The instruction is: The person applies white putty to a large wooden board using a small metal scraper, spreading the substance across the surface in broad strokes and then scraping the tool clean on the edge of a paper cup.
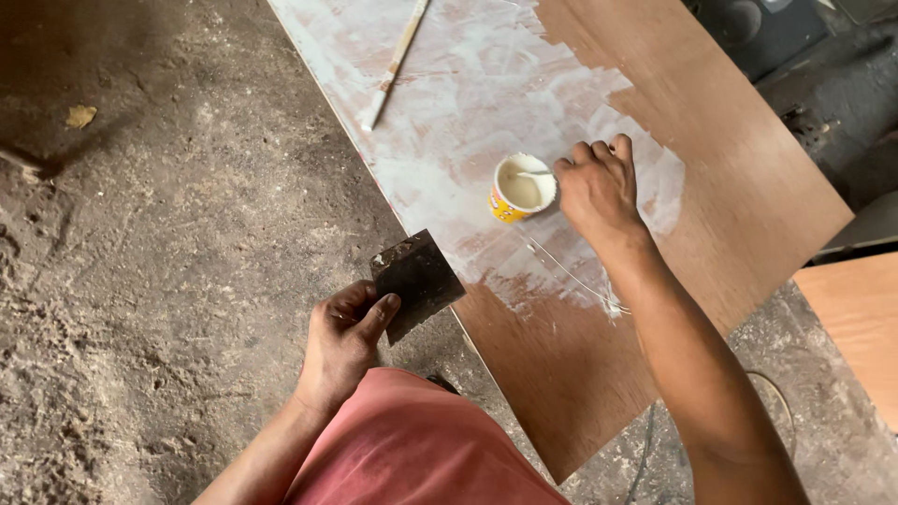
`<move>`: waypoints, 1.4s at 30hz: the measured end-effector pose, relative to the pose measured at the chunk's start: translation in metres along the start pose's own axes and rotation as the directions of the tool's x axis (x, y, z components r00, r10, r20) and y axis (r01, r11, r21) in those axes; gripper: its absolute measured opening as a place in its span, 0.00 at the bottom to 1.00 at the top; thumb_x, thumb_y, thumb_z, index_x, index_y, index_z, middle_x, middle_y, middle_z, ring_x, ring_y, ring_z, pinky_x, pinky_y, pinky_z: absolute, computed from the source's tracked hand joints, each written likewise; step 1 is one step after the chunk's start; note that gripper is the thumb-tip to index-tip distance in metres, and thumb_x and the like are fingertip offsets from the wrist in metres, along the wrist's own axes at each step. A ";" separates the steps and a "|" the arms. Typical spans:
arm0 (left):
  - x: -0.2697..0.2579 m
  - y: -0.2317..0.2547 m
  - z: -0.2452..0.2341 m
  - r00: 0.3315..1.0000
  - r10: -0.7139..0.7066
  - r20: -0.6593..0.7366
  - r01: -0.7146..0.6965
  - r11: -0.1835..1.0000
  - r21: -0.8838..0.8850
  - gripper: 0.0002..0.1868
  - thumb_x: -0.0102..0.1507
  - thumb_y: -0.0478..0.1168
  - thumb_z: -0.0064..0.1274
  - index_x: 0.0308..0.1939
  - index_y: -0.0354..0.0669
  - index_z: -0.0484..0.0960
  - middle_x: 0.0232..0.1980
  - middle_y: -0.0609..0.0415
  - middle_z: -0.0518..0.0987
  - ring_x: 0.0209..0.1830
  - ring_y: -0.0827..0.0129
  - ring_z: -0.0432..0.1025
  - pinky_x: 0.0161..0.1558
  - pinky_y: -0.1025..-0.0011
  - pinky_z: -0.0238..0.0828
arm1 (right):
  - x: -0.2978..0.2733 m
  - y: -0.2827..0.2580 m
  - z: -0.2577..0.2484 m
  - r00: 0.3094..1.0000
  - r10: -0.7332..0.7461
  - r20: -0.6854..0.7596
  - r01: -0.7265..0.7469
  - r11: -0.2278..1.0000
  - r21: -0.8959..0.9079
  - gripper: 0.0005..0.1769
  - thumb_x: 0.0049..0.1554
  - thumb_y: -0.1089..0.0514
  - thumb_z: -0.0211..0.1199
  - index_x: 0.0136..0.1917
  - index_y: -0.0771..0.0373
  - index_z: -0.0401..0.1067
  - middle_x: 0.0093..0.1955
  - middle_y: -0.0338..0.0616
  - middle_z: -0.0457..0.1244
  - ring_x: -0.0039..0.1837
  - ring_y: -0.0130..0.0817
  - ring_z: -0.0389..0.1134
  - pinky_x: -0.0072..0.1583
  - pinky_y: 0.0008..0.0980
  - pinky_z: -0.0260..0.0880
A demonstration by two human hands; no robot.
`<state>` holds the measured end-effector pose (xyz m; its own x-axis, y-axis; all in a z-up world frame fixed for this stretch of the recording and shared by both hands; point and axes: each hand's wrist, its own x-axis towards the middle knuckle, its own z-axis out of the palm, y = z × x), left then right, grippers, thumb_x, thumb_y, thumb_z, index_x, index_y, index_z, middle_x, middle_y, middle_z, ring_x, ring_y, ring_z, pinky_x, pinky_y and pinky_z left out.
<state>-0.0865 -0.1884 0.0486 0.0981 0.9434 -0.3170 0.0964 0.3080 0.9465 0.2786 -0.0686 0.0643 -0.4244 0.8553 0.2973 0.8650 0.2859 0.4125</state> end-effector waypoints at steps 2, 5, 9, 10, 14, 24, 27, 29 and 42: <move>0.004 -0.004 -0.008 0.999 0.029 0.013 -0.029 0.998 -0.050 0.12 0.65 0.39 0.56 0.30 0.35 0.80 0.22 0.64 0.69 0.24 0.82 0.58 0.25 0.75 0.57 | 0.003 -0.002 0.009 0.999 -0.035 -0.007 0.035 0.999 -0.033 0.08 0.54 0.61 0.59 0.41 0.57 0.79 0.41 0.44 0.66 0.50 0.40 0.68 0.65 0.48 0.58; 0.014 -0.009 -0.017 0.999 0.049 0.012 -0.048 0.996 -0.070 0.14 0.66 0.39 0.56 0.29 0.34 0.78 0.23 0.63 0.68 0.25 0.82 0.57 0.26 0.75 0.57 | -0.008 -0.007 0.014 0.994 -0.009 0.106 -0.004 0.992 0.127 0.07 0.56 0.62 0.60 0.43 0.58 0.79 0.40 0.44 0.66 0.49 0.41 0.68 0.61 0.44 0.58; 0.024 -0.006 -0.023 0.998 0.045 0.032 -0.043 0.997 -0.070 0.12 0.66 0.38 0.55 0.30 0.35 0.79 0.23 0.64 0.70 0.26 0.83 0.59 0.27 0.76 0.59 | -0.015 -0.005 0.007 0.980 0.112 0.162 -0.154 0.947 0.282 0.05 0.53 0.57 0.64 0.42 0.58 0.79 0.40 0.43 0.68 0.44 0.41 0.69 0.60 0.45 0.56; 0.025 -0.004 -0.023 0.998 0.045 0.036 -0.043 0.998 -0.053 0.12 0.66 0.38 0.55 0.30 0.35 0.79 0.23 0.64 0.70 0.26 0.83 0.59 0.27 0.76 0.60 | -0.014 -0.006 0.005 0.962 0.160 0.222 -0.222 0.929 0.296 0.05 0.54 0.57 0.65 0.42 0.58 0.79 0.39 0.42 0.68 0.43 0.41 0.68 0.59 0.45 0.56; 0.031 0.006 -0.022 0.997 0.002 0.078 0.000 1.000 -0.020 0.13 0.66 0.40 0.55 0.29 0.36 0.80 0.21 0.62 0.70 0.23 0.81 0.58 0.24 0.74 0.58 | -0.017 -0.004 0.001 0.835 0.329 0.441 -0.486 0.816 0.312 0.05 0.54 0.54 0.66 0.40 0.57 0.78 0.31 0.42 0.68 0.37 0.42 0.69 0.60 0.42 0.61; 0.032 0.005 -0.014 0.991 0.007 0.134 -0.008 1.000 0.005 0.15 0.67 0.42 0.56 0.28 0.35 0.78 0.21 0.62 0.68 0.21 0.81 0.56 0.23 0.74 0.54 | -0.055 0.007 0.010 0.567 0.573 0.592 -0.821 0.451 0.350 0.08 0.54 0.53 0.64 0.44 0.55 0.80 0.32 0.47 0.68 0.34 0.39 0.67 0.41 0.38 0.66; 0.032 0.004 -0.009 0.989 0.026 0.143 -0.025 1.000 -0.008 0.13 0.66 0.41 0.56 0.30 0.36 0.80 0.22 0.63 0.69 0.22 0.82 0.57 0.23 0.74 0.55 | -0.075 0.011 0.013 0.617 0.576 0.536 -0.784 0.396 0.477 0.08 0.54 0.55 0.64 0.44 0.58 0.79 0.31 0.41 0.66 0.34 0.30 0.63 0.39 0.33 0.63; 0.031 0.006 -0.006 0.987 0.028 0.161 -0.024 0.999 -0.029 0.13 0.66 0.41 0.55 0.30 0.36 0.80 0.22 0.63 0.70 0.22 0.82 0.58 0.24 0.75 0.57 | -0.096 0.016 0.014 0.681 0.550 0.483 -0.711 0.338 0.617 0.06 0.55 0.58 0.64 0.44 0.63 0.78 0.31 0.38 0.63 0.35 0.23 0.59 0.37 0.29 0.58; 0.018 0.018 0.032 0.975 0.001 0.220 -0.014 0.998 0.056 0.12 0.66 0.40 0.56 0.32 0.35 0.81 0.23 0.63 0.70 0.22 0.82 0.58 0.23 0.75 0.55 | -0.268 0.049 -0.060 0.162 0.750 0.641 -0.953 -0.049 0.298 0.03 0.59 0.61 0.64 0.46 0.60 0.78 0.36 0.35 0.64 0.37 0.24 0.59 0.37 0.28 0.57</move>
<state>-0.0514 -0.1699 0.0581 0.3142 0.8933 -0.3214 0.1499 0.2876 0.9460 0.4188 -0.3099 0.0567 0.7521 0.6297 -0.1943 0.4419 -0.7006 -0.5602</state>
